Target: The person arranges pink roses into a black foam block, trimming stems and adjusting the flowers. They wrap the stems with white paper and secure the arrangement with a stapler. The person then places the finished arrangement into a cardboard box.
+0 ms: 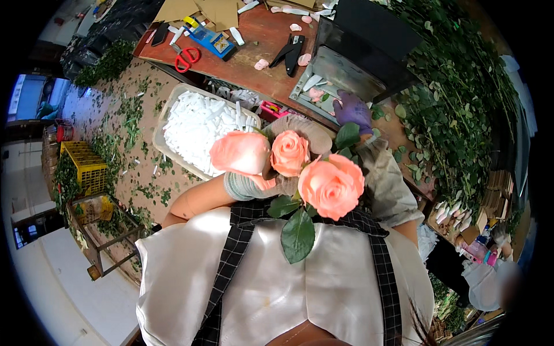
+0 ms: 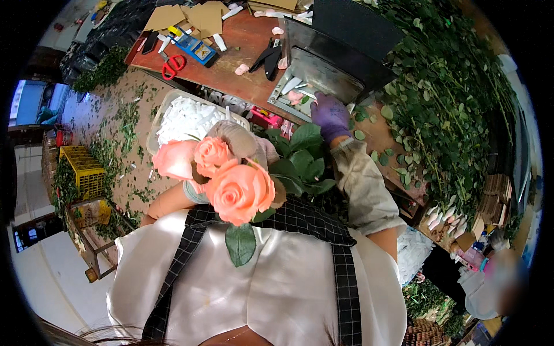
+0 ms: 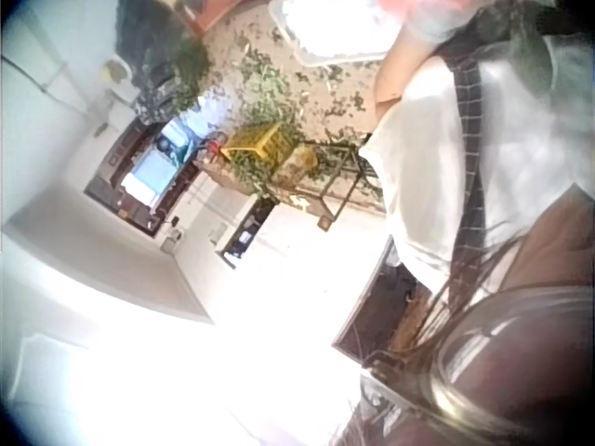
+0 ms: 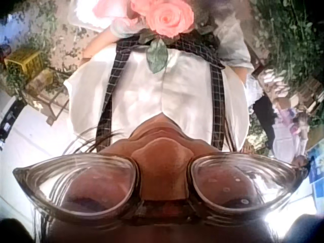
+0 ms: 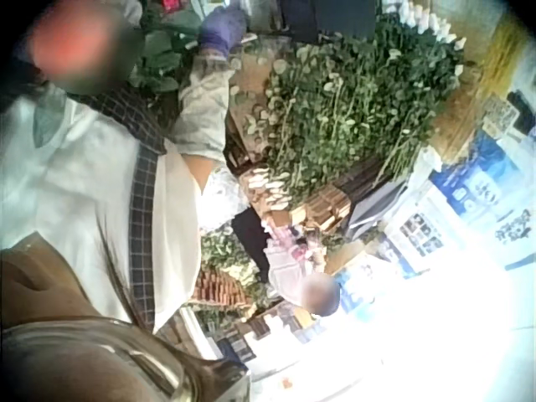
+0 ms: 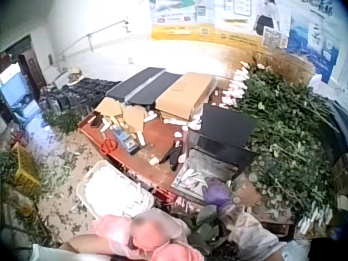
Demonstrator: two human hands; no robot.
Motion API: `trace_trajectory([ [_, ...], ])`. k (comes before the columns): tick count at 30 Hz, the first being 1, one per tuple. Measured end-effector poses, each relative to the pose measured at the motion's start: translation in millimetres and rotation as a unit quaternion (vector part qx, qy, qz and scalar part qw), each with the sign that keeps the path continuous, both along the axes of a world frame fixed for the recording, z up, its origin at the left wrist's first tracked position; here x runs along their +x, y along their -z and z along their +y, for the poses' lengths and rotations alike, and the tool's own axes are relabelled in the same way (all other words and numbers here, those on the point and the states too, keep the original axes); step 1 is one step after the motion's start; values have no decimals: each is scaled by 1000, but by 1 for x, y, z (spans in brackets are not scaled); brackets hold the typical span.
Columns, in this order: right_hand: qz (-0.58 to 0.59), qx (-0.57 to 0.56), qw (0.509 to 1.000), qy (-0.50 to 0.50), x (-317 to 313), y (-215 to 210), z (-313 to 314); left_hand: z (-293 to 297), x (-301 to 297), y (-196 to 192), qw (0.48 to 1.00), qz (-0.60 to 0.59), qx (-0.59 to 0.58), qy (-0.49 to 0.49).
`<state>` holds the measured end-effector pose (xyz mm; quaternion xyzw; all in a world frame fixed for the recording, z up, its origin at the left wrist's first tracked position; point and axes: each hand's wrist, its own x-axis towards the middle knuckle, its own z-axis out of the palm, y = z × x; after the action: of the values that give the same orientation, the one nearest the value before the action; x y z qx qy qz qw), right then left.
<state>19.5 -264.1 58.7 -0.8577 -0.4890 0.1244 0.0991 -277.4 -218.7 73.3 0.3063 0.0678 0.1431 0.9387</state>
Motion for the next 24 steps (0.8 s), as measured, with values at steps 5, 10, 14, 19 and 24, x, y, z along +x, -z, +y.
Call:
trace_trajectory([
  [5, 55, 237, 970, -4, -10, -20, -27, 3, 7, -2, 1000, 4, 12, 12],
  [10, 265, 394, 880, 15, -26, -61, -65, -7, 8, -12, 995, 38, 75, 49],
  [14, 411, 445, 792, 78, -48, -100, -97, -8, 29, -64, 956, 77, 253, 130],
  [19, 352, 422, 834, 39, -41, -98, -97, -17, 56, -155, 994, 23, -77, 75],
  [24, 17, 288, 957, -39, -5, -13, -43, -26, 58, -141, 956, 51, 287, 35],
])
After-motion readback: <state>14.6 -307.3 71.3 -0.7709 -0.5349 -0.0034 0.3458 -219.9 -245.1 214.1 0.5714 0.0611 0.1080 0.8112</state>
